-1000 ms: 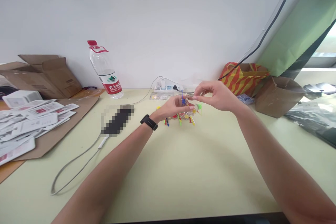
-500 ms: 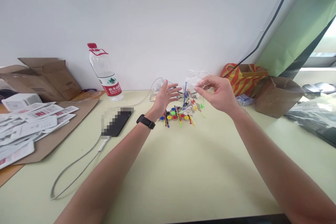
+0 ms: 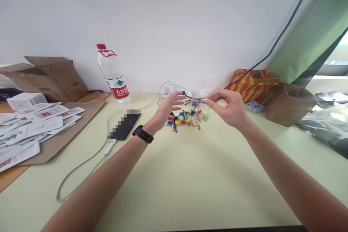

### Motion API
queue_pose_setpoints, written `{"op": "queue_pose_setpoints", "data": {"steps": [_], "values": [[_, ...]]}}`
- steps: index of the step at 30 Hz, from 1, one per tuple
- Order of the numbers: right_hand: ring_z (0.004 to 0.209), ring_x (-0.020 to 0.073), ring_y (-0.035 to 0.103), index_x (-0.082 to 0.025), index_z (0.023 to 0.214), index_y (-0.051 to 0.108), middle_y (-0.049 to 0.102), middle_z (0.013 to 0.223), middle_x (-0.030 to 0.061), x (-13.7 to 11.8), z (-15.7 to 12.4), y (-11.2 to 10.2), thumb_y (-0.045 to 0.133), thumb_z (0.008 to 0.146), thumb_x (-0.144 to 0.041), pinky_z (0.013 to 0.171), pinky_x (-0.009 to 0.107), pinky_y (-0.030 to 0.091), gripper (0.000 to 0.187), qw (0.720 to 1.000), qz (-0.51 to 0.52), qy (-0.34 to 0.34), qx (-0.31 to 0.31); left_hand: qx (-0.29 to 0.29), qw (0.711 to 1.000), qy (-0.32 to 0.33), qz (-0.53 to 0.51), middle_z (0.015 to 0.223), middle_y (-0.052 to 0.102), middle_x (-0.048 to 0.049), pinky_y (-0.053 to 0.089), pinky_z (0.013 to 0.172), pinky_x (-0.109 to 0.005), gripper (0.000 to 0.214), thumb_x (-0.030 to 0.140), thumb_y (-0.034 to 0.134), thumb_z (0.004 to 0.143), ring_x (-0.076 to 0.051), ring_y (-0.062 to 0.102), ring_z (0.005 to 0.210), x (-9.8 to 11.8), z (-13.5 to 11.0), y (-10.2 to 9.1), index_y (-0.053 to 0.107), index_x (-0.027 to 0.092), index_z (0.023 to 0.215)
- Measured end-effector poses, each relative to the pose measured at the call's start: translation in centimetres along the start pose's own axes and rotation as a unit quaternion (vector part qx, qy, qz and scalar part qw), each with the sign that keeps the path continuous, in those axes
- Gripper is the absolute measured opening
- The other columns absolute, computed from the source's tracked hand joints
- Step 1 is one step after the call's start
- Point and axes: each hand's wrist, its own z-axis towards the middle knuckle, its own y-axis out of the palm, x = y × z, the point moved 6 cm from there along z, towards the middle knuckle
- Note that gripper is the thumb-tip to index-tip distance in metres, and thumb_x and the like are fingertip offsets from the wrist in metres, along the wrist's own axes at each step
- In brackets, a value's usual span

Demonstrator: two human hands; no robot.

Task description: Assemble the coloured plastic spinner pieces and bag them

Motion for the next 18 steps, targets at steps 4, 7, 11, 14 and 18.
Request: {"op": "queue_pose_setpoints", "data": {"steps": [4,7,11,14,18], "values": [[0.083,0.023,0.071,-0.024,0.083,0.072,0.077,0.088,0.0051,-1.0,-2.6,1.8,0.07,0.092,-0.031,0.079,0.037,0.055,0.012,0.998,0.036,0.001,-0.046,-0.037,0.999,-0.018,-0.021,0.151,0.058,-0.0129,0.046,0.108,-0.045,0.063,0.071,0.049,0.096,-0.034,0.05,0.141,-2.2,-3.9,0.9,0.066,0.023,0.133],[0.082,0.0226,0.07,-0.025,0.086,0.071,0.076,0.087,0.0043,-1.7,-4.3,2.7,0.069,0.091,-0.026,0.079,0.038,0.055,0.006,0.998,0.041,0.006,-0.044,-0.088,0.994,-0.031,-0.048,0.149,0.06,-0.0117,0.045,0.109,-0.046,0.065,0.074,0.05,0.094,-0.034,0.051,0.141,-3.9,-6.2,2.0,0.066,0.027,0.136],[0.082,0.023,0.069,-0.026,0.086,0.07,0.076,0.085,0.0036,-2.2,-5.8,3.9,0.067,0.093,-0.024,0.079,0.04,0.055,0.008,0.995,0.067,0.019,-0.074,-0.128,0.991,-0.038,-0.015,0.149,0.059,-0.0108,0.047,0.106,-0.042,0.056,0.065,0.06,0.094,-0.032,0.056,0.135,-4.6,-7.9,3.2,0.066,0.029,0.136],[0.085,0.0245,0.069,-0.027,0.088,0.07,0.075,0.089,0.0049,-2.1,-6.4,4.0,0.067,0.094,-0.025,0.082,0.042,0.056,0.007,0.995,0.085,0.021,-0.047,-0.138,0.989,-0.054,0.017,0.127,0.07,-0.0104,0.053,0.092,-0.036,0.05,0.05,0.075,0.089,-0.027,0.066,0.114,-4.5,-8.5,4.0,0.067,0.027,0.133],[0.09,0.0266,0.069,-0.028,0.094,0.069,0.073,0.093,0.0064,-1.2,-6.6,3.2,0.067,0.094,-0.024,0.085,0.045,0.056,0.004,0.996,0.084,0.027,0.019,-0.145,0.988,-0.043,0.041,0.116,0.071,-0.0086,0.052,0.095,-0.036,0.045,0.042,0.081,0.085,-0.026,0.065,0.11,-4.2,-8.8,4.4,0.07,0.024,0.125]]}}
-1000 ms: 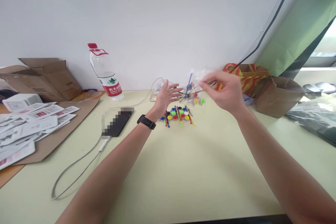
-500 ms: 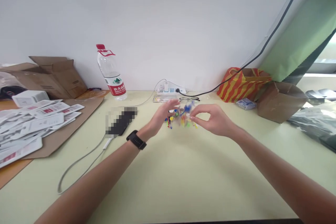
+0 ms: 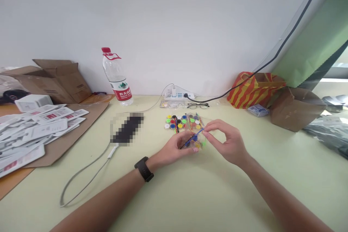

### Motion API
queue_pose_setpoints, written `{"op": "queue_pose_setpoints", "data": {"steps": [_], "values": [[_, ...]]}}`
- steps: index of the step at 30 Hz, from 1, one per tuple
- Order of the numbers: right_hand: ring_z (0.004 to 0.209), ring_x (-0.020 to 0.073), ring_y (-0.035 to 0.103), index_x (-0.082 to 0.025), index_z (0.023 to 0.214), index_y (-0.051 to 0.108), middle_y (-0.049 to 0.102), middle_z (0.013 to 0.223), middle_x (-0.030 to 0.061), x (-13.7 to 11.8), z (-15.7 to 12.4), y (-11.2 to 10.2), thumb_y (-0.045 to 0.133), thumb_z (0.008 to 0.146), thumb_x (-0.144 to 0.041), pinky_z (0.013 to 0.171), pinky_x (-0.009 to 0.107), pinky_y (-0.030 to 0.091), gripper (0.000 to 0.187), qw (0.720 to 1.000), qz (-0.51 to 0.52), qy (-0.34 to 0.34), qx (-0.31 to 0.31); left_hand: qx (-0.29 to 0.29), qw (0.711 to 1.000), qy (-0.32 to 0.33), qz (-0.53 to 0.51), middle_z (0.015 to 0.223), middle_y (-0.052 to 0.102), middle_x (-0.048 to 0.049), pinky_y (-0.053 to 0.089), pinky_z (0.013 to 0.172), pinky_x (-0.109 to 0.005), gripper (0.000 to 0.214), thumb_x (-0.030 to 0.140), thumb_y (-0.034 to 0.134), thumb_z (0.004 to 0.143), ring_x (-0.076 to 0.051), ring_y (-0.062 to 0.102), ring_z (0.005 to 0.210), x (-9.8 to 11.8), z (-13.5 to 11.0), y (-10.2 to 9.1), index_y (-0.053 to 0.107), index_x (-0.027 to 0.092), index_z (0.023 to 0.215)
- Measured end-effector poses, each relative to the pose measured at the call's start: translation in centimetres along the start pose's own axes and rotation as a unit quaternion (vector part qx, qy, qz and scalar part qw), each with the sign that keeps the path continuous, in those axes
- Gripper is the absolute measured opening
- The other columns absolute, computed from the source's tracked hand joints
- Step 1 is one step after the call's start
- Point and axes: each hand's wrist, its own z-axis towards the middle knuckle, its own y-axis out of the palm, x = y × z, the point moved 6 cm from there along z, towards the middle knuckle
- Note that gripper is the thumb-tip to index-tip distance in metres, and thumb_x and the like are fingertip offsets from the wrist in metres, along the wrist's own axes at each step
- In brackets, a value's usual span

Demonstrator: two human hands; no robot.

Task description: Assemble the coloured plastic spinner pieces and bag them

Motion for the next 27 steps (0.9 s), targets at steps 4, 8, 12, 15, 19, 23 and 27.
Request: {"op": "queue_pose_setpoints", "data": {"steps": [4,8,12,15,19,23,27], "values": [[0.092,0.0285,0.068,-0.029,0.096,0.068,0.072,0.096,0.0074,1.1,-0.1,-0.3,0.066,0.095,-0.028,0.082,0.046,0.056,0.002,0.999,-0.007,0.02,-0.024,0.005,0.998,-0.017,0.055,0.108,0.073,-0.0076,0.054,0.09,-0.037,0.041,0.043,0.084,0.082,-0.025,0.068,0.098,-0.4,0.0,-0.1,0.074,0.022,0.116],[0.094,0.0276,0.067,-0.034,0.12,0.062,0.07,0.104,0.0069,2.7,-0.7,-0.3,0.068,0.095,-0.033,0.089,0.047,0.056,0.026,0.996,0.037,0.079,0.003,0.026,0.998,-0.032,0.044,0.121,0.074,-0.0104,0.054,0.101,-0.043,0.042,0.042,0.082,0.084,-0.028,0.069,0.11,-1.1,0.1,-0.5,0.074,0.024,0.121],[0.101,0.0242,0.068,-0.039,0.152,0.033,0.069,0.11,0.0049,4.9,-1.7,1.5,0.074,0.092,-0.041,0.093,0.044,0.057,0.072,0.958,0.207,0.198,-0.029,0.037,0.997,-0.06,-0.001,0.114,0.076,-0.0101,0.055,0.099,-0.043,0.033,0.042,0.081,0.085,-0.027,0.071,0.106,-1.7,0.1,-0.9,0.076,0.022,0.111],[0.102,0.0232,0.067,-0.03,0.131,0.06,0.07,0.104,0.0052,6.0,-2.2,2.7,0.076,0.09,-0.047,0.092,0.039,0.056,0.047,0.92,0.258,0.287,-0.069,0.032,0.995,-0.076,-0.058,0.115,0.075,-0.009,0.055,0.099,-0.041,0.031,0.04,0.081,0.086,-0.026,0.071,0.108,-1.8,0.0,-1.0,0.072,0.022,0.109],[0.089,0.0211,0.067,-0.025,0.109,0.072,0.07,0.091,0.0033,6.3,-2.6,3.5,0.083,0.083,-0.046,0.085,0.036,0.055,0.035,0.891,0.287,0.341,-0.08,0.042,0.988,-0.088,-0.12,0.116,0.075,-0.0072,0.054,0.1,-0.038,0.036,0.037,0.082,0.086,-0.025,0.07,0.113,-2.1,0.2,-1.1,0.068,0.025,0.117],[0.085,0.0202,0.066,-0.024,0.105,0.071,0.07,0.089,0.0036,6.0,-2.7,3.7,0.086,0.08,-0.044,0.08,0.034,0.054,0.036,0.885,0.303,0.348,-0.066,0.059,0.985,-0.115,-0.116,0.1,0.079,-0.0075,0.057,0.09,-0.035,0.032,0.038,0.087,0.08,-0.025,0.074,0.1,-2.8,0.3,-1.3,0.075,0.021,0.104],[0.085,0.0197,0.063,-0.025,0.107,0.07,0.067,0.09,0.0028,6.3,-3.1,4.1,0.086,0.078,-0.044,0.079,0.032,0.052,0.039,0.867,0.317,0.378,-0.076,0.097,0.978,-0.135,-0.127,0.094,0.081,-0.0093,0.057,0.088,-0.035,0.035,0.044,0.086,0.079,-0.025,0.076,0.093,-3.1,0.2,-1.8,0.079,0.019,0.103]]}}
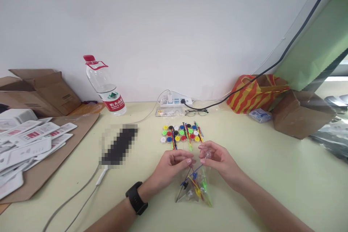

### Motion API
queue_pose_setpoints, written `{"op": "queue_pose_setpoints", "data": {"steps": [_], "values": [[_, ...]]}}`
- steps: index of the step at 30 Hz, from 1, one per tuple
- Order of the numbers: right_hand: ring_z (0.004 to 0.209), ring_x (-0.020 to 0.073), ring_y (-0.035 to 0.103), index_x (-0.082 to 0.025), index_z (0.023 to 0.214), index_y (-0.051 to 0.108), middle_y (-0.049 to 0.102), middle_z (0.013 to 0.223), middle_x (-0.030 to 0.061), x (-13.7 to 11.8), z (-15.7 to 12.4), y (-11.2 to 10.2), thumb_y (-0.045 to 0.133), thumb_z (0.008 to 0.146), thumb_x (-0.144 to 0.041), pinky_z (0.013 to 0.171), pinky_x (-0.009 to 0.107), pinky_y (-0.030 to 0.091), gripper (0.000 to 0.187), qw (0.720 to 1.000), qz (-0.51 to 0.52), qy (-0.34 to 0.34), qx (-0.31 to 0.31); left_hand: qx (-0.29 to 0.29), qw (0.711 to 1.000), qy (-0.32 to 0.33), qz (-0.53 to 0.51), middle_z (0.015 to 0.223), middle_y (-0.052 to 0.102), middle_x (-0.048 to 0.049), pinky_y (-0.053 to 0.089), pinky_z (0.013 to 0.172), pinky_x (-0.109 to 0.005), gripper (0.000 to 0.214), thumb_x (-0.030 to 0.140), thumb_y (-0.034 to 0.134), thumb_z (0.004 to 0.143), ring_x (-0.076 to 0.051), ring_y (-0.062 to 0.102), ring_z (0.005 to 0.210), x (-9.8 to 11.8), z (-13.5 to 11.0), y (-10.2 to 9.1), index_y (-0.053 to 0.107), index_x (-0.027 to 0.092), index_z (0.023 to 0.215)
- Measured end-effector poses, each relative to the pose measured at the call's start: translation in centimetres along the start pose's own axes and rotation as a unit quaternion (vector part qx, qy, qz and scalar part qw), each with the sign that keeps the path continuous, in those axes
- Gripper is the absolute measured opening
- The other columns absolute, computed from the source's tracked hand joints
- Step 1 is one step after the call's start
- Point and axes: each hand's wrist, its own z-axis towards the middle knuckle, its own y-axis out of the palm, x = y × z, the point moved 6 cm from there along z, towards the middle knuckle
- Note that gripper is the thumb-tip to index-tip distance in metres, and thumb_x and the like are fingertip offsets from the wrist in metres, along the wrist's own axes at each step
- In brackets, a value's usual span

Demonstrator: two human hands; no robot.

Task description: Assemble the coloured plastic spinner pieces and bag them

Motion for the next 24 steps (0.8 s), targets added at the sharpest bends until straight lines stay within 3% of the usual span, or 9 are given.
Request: {"op": "queue_pose_setpoints", "data": {"steps": [4,9,13,16,20,22,24], "values": [[0.081,0.0181,0.059,-0.022,0.097,0.072,0.065,0.087,0.0014,1.0,0.2,0.6,0.085,0.079,-0.047,0.074,0.029,0.047,0.034,0.999,0.012,0.039,-0.036,0.043,0.999,0.004,-0.005,0.091,0.081,-0.0077,0.057,0.08,-0.031,0.038,0.049,0.082,0.083,-0.021,0.074,0.083,0.3,0.1,-0.6,0.08,0.018,0.104],[0.074,0.0145,0.051,-0.019,0.086,0.07,0.058,0.077,-0.0009,1.2,0.5,-0.7,0.085,0.08,-0.047,0.068,0.026,0.042,0.033,0.999,-0.004,0.017,0.051,0.03,0.996,0.031,0.076,0.087,0.079,-0.0092,0.053,0.077,-0.028,0.039,0.051,0.069,0.094,-0.019,0.069,0.08,0.5,0.3,-1.0,0.083,0.014,0.093],[0.082,0.0163,0.056,-0.021,0.097,0.071,0.063,0.083,0.0006,1.2,0.7,-1.1,0.088,0.077,-0.046,0.076,0.028,0.047,0.036,0.996,0.039,0.009,0.075,0.013,0.998,0.032,0.061,0.085,0.078,-0.0076,0.052,0.075,-0.027,0.031,0.046,0.076,0.089,-0.018,0.069,0.08,0.3,0.3,-1.0,0.08,0.015,0.094],[0.08,0.0169,0.058,-0.02,0.09,0.073,0.066,0.082,0.0016,0.9,0.6,-0.6,0.09,0.074,-0.045,0.075,0.028,0.048,0.035,0.997,0.032,-0.005,0.068,0.008,0.999,0.031,0.041,0.08,0.076,-0.0058,0.052,0.073,-0.026,0.029,0.043,0.08,0.087,-0.017,0.068,0.077,0.5,0.2,-0.8,0.078,0.015,0.098],[0.082,0.0195,0.063,-0.019,0.086,0.076,0.072,0.086,0.0055,0.3,0.3,-0.3,0.081,0.083,-0.051,0.079,0.032,0.05,0.032,0.998,-0.017,-0.032,0.053,0.027,0.993,0.07,0.096,0.087,0.076,-0.0083,0.05,0.074,-0.026,0.029,0.041,0.074,0.092,-0.017,0.066,0.08,1.3,0.1,-1.1,0.079,0.013,0.086],[0.087,0.021,0.065,-0.019,0.088,0.078,0.075,0.091,0.007,0.2,0.3,-0.7,0.078,0.087,-0.051,0.083,0.034,0.051,0.032,0.997,-0.038,-0.04,0.05,0.038,0.99,0.087,0.103,0.091,0.075,-0.0082,0.05,0.075,-0.026,0.025,0.039,0.077,0.09,-0.017,0.065,0.083,1.5,0.1,-1.4,0.08,0.014,0.091],[0.086,0.0209,0.065,-0.02,0.093,0.08,0.075,0.092,0.0067,0.2,0.5,-1.3,0.079,0.086,-0.049,0.082,0.034,0.052,0.03,0.996,-0.05,-0.046,0.051,0.048,0.992,0.093,0.077,0.091,0.075,-0.0063,0.051,0.076,-0.026,0.03,0.037,0.08,0.087,-0.016,0.065,0.082,1.5,0.2,-1.8,0.078,0.016,0.109]]}}
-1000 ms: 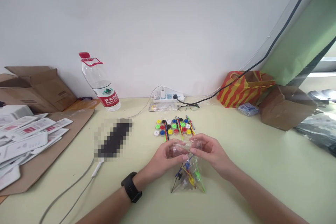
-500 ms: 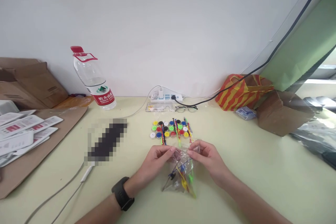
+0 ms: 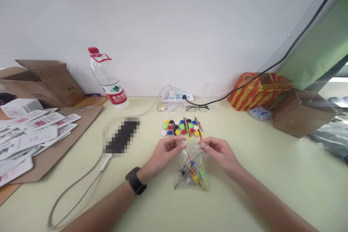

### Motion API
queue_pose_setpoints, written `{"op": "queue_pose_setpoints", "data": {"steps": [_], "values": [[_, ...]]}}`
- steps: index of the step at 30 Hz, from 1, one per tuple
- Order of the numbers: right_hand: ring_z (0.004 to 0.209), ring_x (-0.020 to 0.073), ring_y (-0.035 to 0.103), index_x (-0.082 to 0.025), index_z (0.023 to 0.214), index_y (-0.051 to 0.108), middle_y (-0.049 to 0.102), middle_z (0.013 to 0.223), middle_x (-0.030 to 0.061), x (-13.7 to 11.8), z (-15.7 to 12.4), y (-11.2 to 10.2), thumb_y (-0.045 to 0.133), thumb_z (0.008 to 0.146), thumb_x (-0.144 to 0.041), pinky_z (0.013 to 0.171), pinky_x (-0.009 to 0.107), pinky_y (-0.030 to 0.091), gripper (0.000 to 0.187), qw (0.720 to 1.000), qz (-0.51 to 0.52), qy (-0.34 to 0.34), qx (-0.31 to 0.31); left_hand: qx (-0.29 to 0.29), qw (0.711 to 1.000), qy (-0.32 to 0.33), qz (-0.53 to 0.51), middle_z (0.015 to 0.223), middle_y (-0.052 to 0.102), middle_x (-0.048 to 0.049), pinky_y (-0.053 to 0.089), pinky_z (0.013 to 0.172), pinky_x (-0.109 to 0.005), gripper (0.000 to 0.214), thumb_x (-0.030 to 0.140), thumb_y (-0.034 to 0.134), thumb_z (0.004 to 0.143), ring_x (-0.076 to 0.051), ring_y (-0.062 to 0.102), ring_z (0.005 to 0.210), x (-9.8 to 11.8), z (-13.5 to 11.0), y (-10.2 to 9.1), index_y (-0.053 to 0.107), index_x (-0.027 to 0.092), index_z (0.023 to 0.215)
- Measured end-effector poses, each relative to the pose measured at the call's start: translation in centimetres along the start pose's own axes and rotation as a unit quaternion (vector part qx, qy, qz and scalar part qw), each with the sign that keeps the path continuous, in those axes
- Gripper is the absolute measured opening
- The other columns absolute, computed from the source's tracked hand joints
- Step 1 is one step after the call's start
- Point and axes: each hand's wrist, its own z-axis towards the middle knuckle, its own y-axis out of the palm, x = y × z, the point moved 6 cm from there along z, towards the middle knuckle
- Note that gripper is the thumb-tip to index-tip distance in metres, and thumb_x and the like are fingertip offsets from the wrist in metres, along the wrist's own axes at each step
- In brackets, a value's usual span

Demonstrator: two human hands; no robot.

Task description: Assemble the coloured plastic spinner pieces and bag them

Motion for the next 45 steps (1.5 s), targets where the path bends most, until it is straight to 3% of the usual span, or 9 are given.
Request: {"op": "queue_pose_setpoints", "data": {"steps": [4,11,14,17,21,26,35,40,45], "values": [[0.077,0.0189,0.062,-0.022,0.108,0.081,0.073,0.084,0.0047,0.6,0.6,-0.7,0.079,0.086,-0.046,0.074,0.033,0.051,0.032,1.0,0.001,-0.007,-0.023,0.014,1.0,-0.014,-0.019,0.087,0.076,-0.0059,0.05,0.073,-0.025,0.03,0.034,0.08,0.088,-0.015,0.066,0.078,-0.6,0.2,-0.4,0.077,0.016,0.112],[0.084,0.0189,0.06,-0.024,0.101,0.085,0.075,0.092,0.0064,1.4,0.6,-0.7,0.075,0.087,-0.035,0.083,0.035,0.049,0.021,0.999,0.038,0.0,-0.025,0.036,0.998,-0.023,-0.037,0.088,0.079,-0.0088,0.051,0.078,-0.027,0.025,0.032,0.075,0.088,-0.017,0.066,0.081,-0.8,0.2,-0.7,0.079,0.016,0.106],[0.085,0.0198,0.059,-0.022,0.097,0.086,0.074,0.092,0.0075,1.1,0.4,-0.5,0.07,0.087,-0.032,0.084,0.035,0.049,0.022,0.996,0.075,-0.011,-0.037,0.034,0.994,-0.027,-0.102,0.089,0.079,-0.0122,0.053,0.081,-0.031,0.034,0.043,0.067,0.091,-0.02,0.069,0.085,-0.6,0.3,-0.5,0.08,0.013,0.101],[0.087,0.021,0.06,-0.019,0.094,0.085,0.074,0.093,0.0092,0.5,0.3,-0.3,0.064,0.091,-0.037,0.083,0.036,0.049,0.028,0.994,0.094,-0.038,-0.05,0.016,0.994,-0.048,-0.101,0.093,0.079,-0.0115,0.054,0.079,-0.031,0.046,0.054,0.063,0.094,-0.022,0.071,0.088,-0.7,0.3,-0.1,0.077,0.015,0.114],[0.081,0.0192,0.06,-0.019,0.093,0.08,0.071,0.084,0.0061,0.3,0.3,-0.2,0.069,0.093,-0.045,0.079,0.034,0.05,0.028,0.997,0.026,-0.059,-0.036,0.009,0.998,-0.048,-0.027,0.091,0.079,-0.0089,0.054,0.075,-0.026,0.038,0.045,0.081,0.085,-0.019,0.072,0.084,-0.8,0.1,0.2,0.077,0.015,0.108],[0.076,0.0175,0.062,-0.021,0.108,0.076,0.07,0.083,0.003,0.6,0.4,-0.1,0.079,0.086,-0.046,0.074,0.032,0.051,0.033,0.997,-0.015,-0.067,-0.024,0.013,0.999,-0.036,-0.016,0.081,0.079,-0.009,0.055,0.07,-0.025,0.034,0.046,0.079,0.087,-0.016,0.071,0.072,-0.8,0.1,0.3,0.076,0.013,0.094],[0.074,0.0182,0.06,-0.02,0.105,0.075,0.066,0.077,0.0021,-0.1,-0.4,0.9,0.078,0.086,-0.052,0.071,0.032,0.049,0.037,0.996,-0.031,-0.071,-0.041,-0.043,0.999,-0.027,-0.001,0.082,0.079,-0.0079,0.057,0.07,-0.026,0.028,0.04,0.083,0.083,-0.018,0.074,0.075,-0.6,-0.3,1.0,0.078,0.013,0.09],[0.069,0.0167,0.056,-0.019,0.086,0.075,0.066,0.073,0.0024,0.5,-0.5,1.9,0.07,0.091,-0.055,0.065,0.03,0.044,0.037,0.991,-0.076,-0.035,-0.105,-0.075,0.997,-0.027,0.021,0.083,0.079,-0.0091,0.056,0.07,-0.025,0.027,0.039,0.082,0.085,-0.017,0.072,0.073,-0.1,-0.7,1.6,0.079,0.012,0.09],[0.066,0.0157,0.052,-0.019,0.081,0.076,0.065,0.07,0.0015,0.6,-0.5,1.8,0.074,0.088,-0.054,0.062,0.029,0.041,0.036,0.99,-0.077,-0.042,-0.107,-0.07,0.997,-0.035,0.022,0.081,0.078,-0.0087,0.058,0.07,-0.026,0.031,0.042,0.081,0.085,-0.016,0.071,0.071,-0.2,-0.6,1.5,0.08,0.012,0.091]]}}
